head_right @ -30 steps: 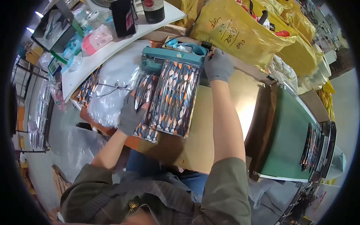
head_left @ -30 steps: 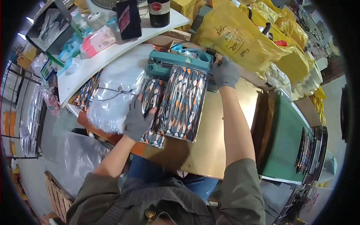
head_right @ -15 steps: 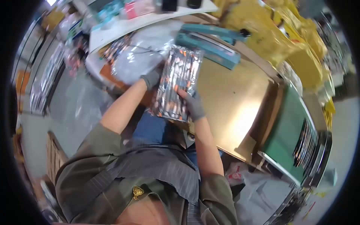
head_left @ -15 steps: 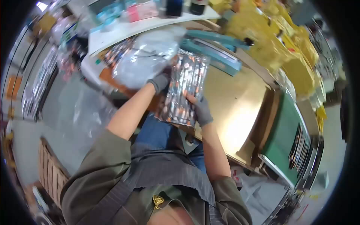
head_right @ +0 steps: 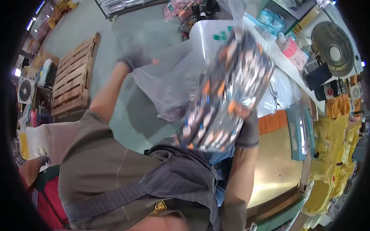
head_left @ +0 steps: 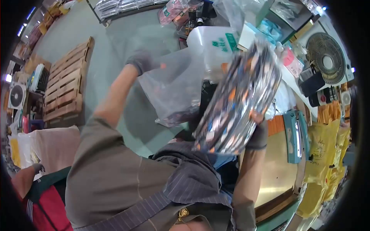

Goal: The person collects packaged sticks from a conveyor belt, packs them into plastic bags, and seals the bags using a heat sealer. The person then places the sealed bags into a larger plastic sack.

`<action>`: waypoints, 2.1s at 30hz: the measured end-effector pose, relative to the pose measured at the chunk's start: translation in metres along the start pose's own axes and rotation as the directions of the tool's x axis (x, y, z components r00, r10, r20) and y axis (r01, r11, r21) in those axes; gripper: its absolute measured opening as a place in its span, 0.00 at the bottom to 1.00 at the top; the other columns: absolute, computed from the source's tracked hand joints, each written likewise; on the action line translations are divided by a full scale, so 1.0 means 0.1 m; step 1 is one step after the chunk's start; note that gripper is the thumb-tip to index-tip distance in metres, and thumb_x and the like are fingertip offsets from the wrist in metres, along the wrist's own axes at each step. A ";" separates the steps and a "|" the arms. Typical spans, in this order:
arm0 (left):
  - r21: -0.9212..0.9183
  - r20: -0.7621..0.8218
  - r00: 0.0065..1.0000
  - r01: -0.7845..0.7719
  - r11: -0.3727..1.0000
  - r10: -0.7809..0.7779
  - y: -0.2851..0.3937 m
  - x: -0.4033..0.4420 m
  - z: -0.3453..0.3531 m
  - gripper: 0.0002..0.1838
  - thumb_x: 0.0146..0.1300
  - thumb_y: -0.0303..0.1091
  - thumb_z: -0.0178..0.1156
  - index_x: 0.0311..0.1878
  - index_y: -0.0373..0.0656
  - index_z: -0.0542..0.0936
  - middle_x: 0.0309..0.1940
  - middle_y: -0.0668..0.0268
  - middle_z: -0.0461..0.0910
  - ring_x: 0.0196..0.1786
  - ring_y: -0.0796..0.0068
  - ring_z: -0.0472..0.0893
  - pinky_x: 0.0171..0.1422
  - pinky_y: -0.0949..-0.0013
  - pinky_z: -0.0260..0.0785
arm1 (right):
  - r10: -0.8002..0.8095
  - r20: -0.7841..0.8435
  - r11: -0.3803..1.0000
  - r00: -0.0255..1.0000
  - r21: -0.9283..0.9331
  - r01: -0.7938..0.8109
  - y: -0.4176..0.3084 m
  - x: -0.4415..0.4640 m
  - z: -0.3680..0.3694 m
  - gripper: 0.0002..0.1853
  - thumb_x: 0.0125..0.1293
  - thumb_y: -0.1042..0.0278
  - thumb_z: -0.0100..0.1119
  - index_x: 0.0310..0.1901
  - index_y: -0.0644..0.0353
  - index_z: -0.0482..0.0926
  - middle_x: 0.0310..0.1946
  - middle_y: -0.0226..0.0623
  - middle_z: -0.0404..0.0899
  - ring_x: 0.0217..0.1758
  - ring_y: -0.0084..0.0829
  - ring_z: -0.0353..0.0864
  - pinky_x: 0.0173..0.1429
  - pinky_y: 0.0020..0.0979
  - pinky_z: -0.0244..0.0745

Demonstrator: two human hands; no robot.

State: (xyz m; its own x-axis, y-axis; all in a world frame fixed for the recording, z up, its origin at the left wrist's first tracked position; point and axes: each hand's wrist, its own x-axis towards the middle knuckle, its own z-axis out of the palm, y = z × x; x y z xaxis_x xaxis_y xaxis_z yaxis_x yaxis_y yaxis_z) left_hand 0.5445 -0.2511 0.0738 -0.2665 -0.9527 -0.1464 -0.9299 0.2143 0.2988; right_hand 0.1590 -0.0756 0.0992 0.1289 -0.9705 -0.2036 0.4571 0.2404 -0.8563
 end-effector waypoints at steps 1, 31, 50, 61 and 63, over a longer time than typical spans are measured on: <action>0.165 0.065 0.975 0.201 0.966 -0.214 -0.11 -0.09 0.06 0.25 0.57 0.51 0.63 0.40 0.33 0.81 0.32 0.49 0.82 0.31 0.70 0.79 0.38 0.63 0.72 | 0.214 0.064 0.970 0.975 0.107 -0.220 -0.14 0.32 -0.06 0.19 0.63 0.64 0.57 0.52 0.67 0.77 0.44 0.41 0.81 0.43 0.31 0.83 0.50 0.31 0.78; -0.457 -0.375 0.883 0.090 0.885 -0.284 -0.54 -0.84 0.45 0.19 0.65 0.41 0.58 0.54 0.40 0.76 0.43 0.61 0.79 0.46 0.73 0.77 0.54 0.69 0.68 | -0.248 0.496 -0.303 0.832 -0.856 0.420 -0.30 0.76 0.59 0.43 0.54 0.47 0.65 0.68 0.57 0.60 0.58 0.50 0.69 0.62 0.49 0.68 0.63 0.43 0.66; -0.855 -0.134 0.109 -0.515 -0.059 0.985 4.07 -2.63 2.06 0.15 0.68 0.35 0.51 0.52 0.36 0.76 0.43 0.60 0.79 0.45 0.72 0.77 0.52 0.69 0.68 | -0.589 -0.803 0.619 -0.094 -0.374 -0.690 1.76 -4.02 -0.37 0.41 0.52 0.48 0.62 0.63 0.65 0.61 0.50 0.52 0.72 0.55 0.50 0.72 0.57 0.44 0.68; -0.894 -0.011 -0.065 -0.447 -0.039 0.998 4.16 -2.66 2.06 0.14 0.68 0.34 0.52 0.51 0.37 0.76 0.40 0.62 0.80 0.42 0.74 0.77 0.49 0.70 0.69 | -0.574 -0.819 0.619 0.013 -0.445 -0.647 1.82 -3.59 -0.53 0.44 0.51 0.46 0.64 0.64 0.65 0.61 0.50 0.54 0.73 0.52 0.51 0.74 0.55 0.44 0.69; -0.898 -0.013 -0.082 -0.436 -0.048 0.997 4.16 -2.62 2.04 0.14 0.68 0.34 0.52 0.51 0.37 0.77 0.39 0.62 0.80 0.41 0.74 0.77 0.48 0.71 0.69 | -0.556 -0.830 0.612 0.047 -0.447 -0.653 1.66 -3.55 -0.45 0.43 0.51 0.47 0.65 0.64 0.66 0.62 0.50 0.54 0.73 0.53 0.51 0.74 0.55 0.44 0.69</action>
State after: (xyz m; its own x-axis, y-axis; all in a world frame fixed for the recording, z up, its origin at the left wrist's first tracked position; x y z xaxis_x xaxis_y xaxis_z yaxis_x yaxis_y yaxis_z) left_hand 0.1757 0.1317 0.0439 -0.9015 0.2890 0.3220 0.3882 0.2117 0.8969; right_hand 0.1496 0.3082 0.0075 -0.9783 -0.1940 0.0727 -0.1981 0.7726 -0.6032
